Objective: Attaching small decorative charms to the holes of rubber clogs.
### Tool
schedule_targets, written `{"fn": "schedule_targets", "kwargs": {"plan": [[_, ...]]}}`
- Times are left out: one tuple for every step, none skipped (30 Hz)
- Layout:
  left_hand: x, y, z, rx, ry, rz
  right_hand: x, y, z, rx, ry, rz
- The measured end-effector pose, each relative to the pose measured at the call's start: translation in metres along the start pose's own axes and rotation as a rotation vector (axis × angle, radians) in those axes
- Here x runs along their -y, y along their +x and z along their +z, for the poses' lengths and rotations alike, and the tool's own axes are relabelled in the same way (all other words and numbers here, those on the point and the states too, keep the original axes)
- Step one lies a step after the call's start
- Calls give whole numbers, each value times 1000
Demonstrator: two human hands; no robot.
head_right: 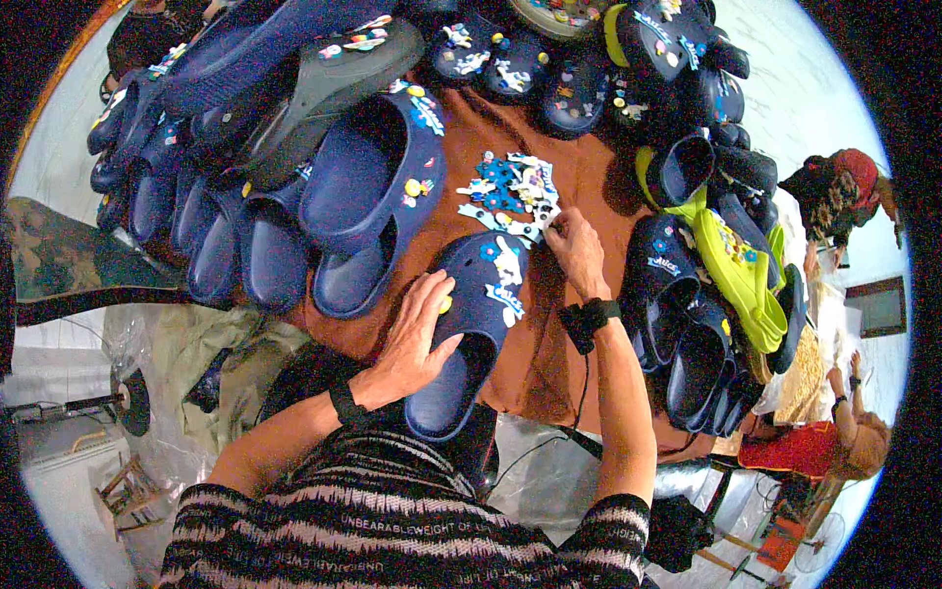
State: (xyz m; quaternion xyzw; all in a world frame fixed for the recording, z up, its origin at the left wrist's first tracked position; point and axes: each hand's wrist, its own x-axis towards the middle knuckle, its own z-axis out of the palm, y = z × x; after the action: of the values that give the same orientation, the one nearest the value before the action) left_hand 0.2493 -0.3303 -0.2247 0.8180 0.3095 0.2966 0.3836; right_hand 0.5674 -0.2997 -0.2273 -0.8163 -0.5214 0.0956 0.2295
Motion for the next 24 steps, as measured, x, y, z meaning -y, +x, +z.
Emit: {"fn": "schedule_targets", "kwargs": {"plan": [[0,0,1,-4,6,6,2,3,-1,-5,-3,9],[0,1,2,4,3,10,4,7,-2,-50,-21,-17],[0,1,3,-1,8,16,7,11,-2,-94,-38,-43],[1,1,2,-9,17,18,13,16,0,-94,-35,-39],[-1,3,2,-5,0,18,19,20,1,-74,22,-115],[0,4,2,2,1,21,26,24,3,-52,80,-191],[0,4,3,-1,9,23,28,28,9,-92,46,-226],[0,5,3,-5,19,24,28,31,11,-97,49,-221],[-1,5,4,1,22,29,28,34,12,-80,-43,-256],[-1,5,4,4,16,24,28,36,15,-61,-133,-293],[-1,5,4,9,10,20,29,37,17,-63,-149,-289],[-1,5,3,14,13,24,28,37,18,-67,-145,-284],[-2,4,4,10,24,24,28,36,18,-57,-123,-288],[-2,4,4,7,34,25,29,35,18,-48,-102,-291],[-2,4,4,11,34,27,29,34,19,-50,-101,-286],[-1,4,3,2,46,35,32,34,19,-64,-115,-296],[0,4,3,-7,58,42,34,33,20,-78,-130,-306],[-1,3,3,-2,57,43,36,32,20,-79,-129,-300],[-1,3,3,-6,60,42,40,32,19,-76,-138,-306],[-1,4,3,-11,64,41,42,32,19,-73,-147,-312],[-2,4,3,-8,64,41,44,32,20,-83,-93,-341],[-3,4,3,-7,59,38,46,32,20,-83,-92,-340],[-3,4,2,-5,54,33,48,33,20,-55,-112,-374],[-4,4,2,-4,54,32,49,33,19,-26,-131,-408]]}}
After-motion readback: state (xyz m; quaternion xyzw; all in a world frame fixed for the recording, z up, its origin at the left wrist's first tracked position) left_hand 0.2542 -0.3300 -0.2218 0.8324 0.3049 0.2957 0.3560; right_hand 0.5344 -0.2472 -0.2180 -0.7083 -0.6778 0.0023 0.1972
